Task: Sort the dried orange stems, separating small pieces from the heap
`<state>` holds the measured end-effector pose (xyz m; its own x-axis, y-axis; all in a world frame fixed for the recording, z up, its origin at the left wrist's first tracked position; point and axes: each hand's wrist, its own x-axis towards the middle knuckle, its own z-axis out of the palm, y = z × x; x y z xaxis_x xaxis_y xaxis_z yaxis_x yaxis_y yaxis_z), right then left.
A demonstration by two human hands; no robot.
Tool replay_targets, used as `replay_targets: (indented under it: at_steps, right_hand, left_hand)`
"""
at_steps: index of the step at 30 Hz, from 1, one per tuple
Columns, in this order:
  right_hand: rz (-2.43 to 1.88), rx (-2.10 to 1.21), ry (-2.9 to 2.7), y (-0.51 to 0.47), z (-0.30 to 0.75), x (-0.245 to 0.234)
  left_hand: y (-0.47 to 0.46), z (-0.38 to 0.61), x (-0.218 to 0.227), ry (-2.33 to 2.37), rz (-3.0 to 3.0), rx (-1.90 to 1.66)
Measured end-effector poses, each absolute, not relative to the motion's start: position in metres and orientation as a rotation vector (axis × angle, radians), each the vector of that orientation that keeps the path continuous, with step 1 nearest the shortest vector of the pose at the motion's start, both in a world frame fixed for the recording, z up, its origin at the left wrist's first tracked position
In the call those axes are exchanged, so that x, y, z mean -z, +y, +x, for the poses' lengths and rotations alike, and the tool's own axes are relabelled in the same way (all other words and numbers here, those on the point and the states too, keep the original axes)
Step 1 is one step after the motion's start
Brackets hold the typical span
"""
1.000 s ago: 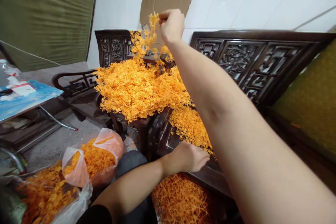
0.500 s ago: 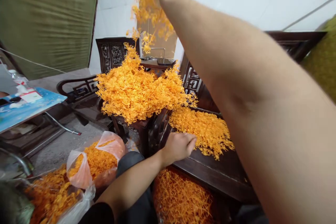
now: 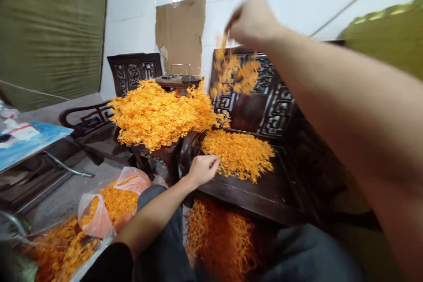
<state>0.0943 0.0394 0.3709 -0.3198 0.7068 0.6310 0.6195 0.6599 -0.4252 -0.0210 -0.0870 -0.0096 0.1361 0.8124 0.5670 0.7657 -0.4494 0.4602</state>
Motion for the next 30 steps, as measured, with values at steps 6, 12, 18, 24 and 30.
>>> replay_targets:
  at_steps: [6, 12, 18, 24, 30]
  right_hand:
    - [-1.229, -0.579, -1.619, 0.050, 0.211, -0.188]
    - [-0.994, -1.137, -1.163, 0.024, 0.262, -0.043]
    - [-0.864, -1.163, -1.037, -0.012, 0.269, -0.011]
    - [-0.869, -1.238, -1.067, -0.019, 0.275, -0.006]
    - [-0.890, -1.276, -1.118, -0.035, 0.279, 0.008]
  left_hand:
    - [-0.087, -0.008, 0.000, 1.565, 2.167, -1.172]
    - [-0.055, 0.042, 0.001, 1.239, 1.658, -1.132]
    - [-0.016, 0.088, 0.005, 1.146, 1.554, -1.100]
    - [0.001, 0.108, -0.006, 0.881, 1.357, -1.171]
    - [-0.005, 0.122, -0.010, 0.827, 1.612, -1.218]
